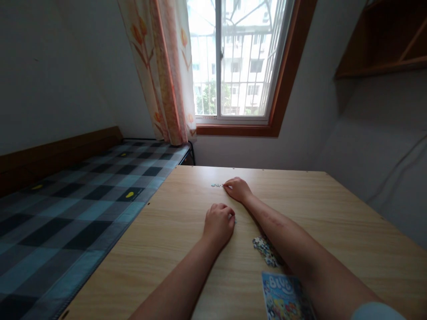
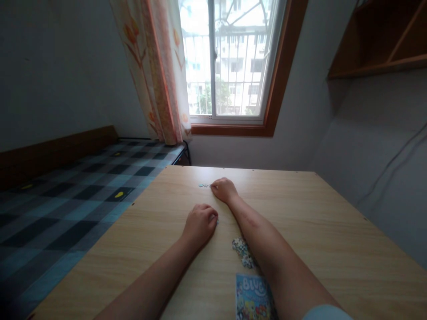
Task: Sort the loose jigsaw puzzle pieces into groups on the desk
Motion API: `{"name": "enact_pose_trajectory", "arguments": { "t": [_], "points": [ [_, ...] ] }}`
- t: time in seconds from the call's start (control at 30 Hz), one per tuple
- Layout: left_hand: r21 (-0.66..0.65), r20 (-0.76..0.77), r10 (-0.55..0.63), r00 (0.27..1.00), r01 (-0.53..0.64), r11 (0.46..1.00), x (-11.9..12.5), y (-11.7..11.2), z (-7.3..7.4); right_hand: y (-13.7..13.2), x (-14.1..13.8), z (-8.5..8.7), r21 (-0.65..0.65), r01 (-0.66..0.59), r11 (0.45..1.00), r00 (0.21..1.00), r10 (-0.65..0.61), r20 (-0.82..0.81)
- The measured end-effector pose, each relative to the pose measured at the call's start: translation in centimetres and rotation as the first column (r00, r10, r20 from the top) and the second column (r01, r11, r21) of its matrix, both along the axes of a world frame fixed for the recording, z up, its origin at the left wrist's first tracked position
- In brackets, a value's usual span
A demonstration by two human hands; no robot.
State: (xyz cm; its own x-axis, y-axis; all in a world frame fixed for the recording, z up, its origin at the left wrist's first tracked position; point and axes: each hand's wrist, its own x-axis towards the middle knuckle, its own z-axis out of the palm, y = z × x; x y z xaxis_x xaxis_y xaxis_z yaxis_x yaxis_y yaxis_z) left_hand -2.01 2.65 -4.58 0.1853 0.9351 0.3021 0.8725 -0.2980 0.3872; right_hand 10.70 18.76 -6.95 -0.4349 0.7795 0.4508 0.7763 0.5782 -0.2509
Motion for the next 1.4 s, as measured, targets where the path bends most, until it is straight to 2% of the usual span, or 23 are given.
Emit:
{"name": "enact_pose_trajectory", "arguments": {
  "t": [0.5,1.4],
  "points": [
    [-0.021,-0.005,-0.014,1.0,0.013,1.0,0.16,-0.24,0.38,-0.33,-0.06,0.32,0.01,-0.026,1.0,1.0,0.025,0.006],
    [-0.008,-0.01,-0.021,1.0,0.021,1.0,0.04,-0.13,-0.08,-0.54,-0.3,0.62,-0.016,-0.044,0.999,0.999,0.044,0.011]
  ]
}}
